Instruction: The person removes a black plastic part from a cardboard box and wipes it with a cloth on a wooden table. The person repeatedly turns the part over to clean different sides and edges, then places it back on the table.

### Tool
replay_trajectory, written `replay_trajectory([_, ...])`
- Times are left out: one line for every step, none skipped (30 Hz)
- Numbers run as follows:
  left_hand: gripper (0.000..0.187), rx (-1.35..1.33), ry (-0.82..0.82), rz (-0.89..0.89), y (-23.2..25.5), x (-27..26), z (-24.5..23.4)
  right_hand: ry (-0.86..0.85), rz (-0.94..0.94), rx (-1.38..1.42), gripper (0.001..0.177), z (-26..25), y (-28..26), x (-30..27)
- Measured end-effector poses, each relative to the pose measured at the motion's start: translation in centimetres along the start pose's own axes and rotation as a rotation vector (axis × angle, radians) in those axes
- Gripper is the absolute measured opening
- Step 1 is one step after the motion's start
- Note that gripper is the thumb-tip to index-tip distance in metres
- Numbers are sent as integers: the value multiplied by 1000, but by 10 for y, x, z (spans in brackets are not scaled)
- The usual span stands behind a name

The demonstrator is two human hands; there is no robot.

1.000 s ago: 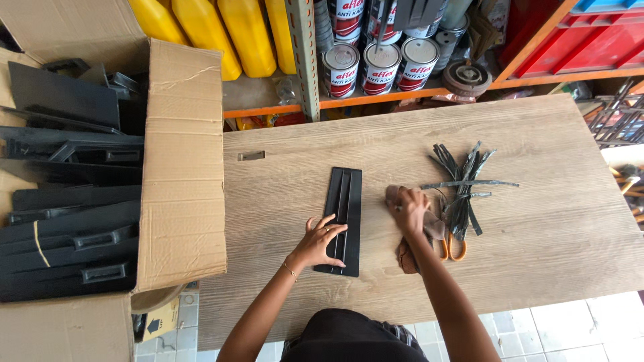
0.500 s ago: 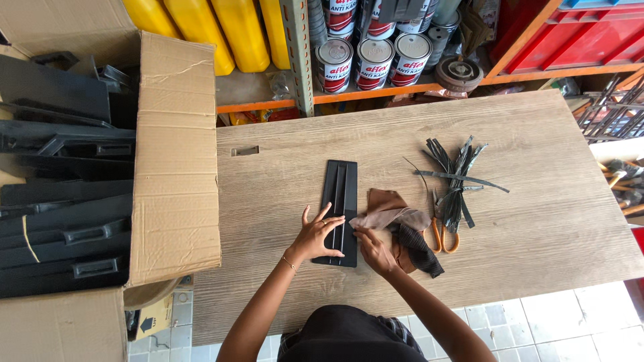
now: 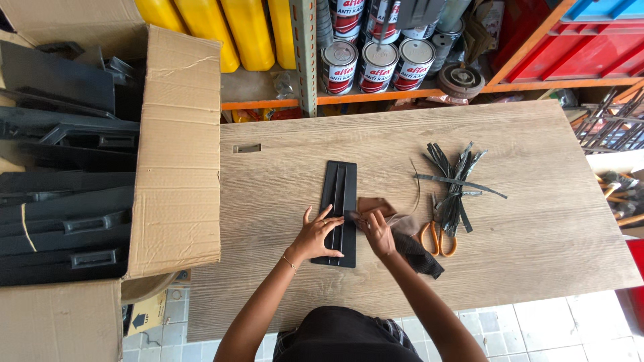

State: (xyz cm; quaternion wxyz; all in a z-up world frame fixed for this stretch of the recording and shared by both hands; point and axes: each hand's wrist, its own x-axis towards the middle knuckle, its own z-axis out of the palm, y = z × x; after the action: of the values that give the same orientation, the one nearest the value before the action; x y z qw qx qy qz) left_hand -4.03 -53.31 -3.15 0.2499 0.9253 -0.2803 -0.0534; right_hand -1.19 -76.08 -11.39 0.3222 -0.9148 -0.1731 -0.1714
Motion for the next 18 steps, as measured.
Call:
replay_trajectory([86, -1, 2, -2, -2, -1, 3, -2, -3, 0, 11, 8, -1, -4])
replay_trajectory([86, -20, 6, -3, -3, -1, 6, 28, -14, 7, 8, 16, -2, -9])
replay_trajectory([86, -39, 10, -5, -5, -1, 9, 57, -25, 14, 8, 24, -2, -13])
replay_trajectory([86, -39, 10, -5, -5, -1, 8, 57, -25, 13, 8, 17, -12, -18])
replay_trajectory([85, -48, 2, -5, -5, -1, 8, 23, -192, -50, 11, 10, -23, -22])
replay_trajectory([85, -57, -5, -7, -5, -2, 7, -13, -360, -112, 16, 3, -33, -27])
replay_trajectory([85, -57, -5, -9, -5, -2, 8, -14, -361, -111, 16, -1, -39, -33])
replay_trajectory([84, -51, -1, -10, -5, -2, 8, -9, -448, -67, 18, -6, -45, -38])
replay_trajectory([84, -44, 3, -11, -5, -2, 9, -3, -535, -24, 21, -10, -51, -44])
replay_trajectory([84, -46, 6, -13, -6, -3, 9, -6, -538, -24, 21, -12, -50, -45])
replay_trajectory([84, -56, 7, -12, -6, -3, 9, -42, -639, 5, 22, -15, -50, -46])
replay_trajectory([85, -67, 7, -10, -5, -3, 10, -78, -738, 33, 24, -18, -50, -49])
replay_trajectory([85, -69, 7, -11, -6, -3, 11, -80, -738, 32, 24, -15, -42, -41])
replay_trajectory([86, -63, 6, -10, -8, -2, 12, -44, -766, -2, 28, -12, -34, -33])
replay_trajectory([87, -58, 4, -9, -9, -2, 13, -8, -794, -36, 32, -9, -26, -25])
replay_trajectory([87, -55, 6, -10, -7, -1, 11, -5, -797, -35, 32, -10, -24, -15])
replay_trajectory([86, -65, -3, -18, -6, -1, 8, -32, -670, -118, 38, -12, -23, -6])
replay_trajectory([86, -76, -14, -28, -4, -3, 6, -60, -542, -197, 46, -13, -22, 2])
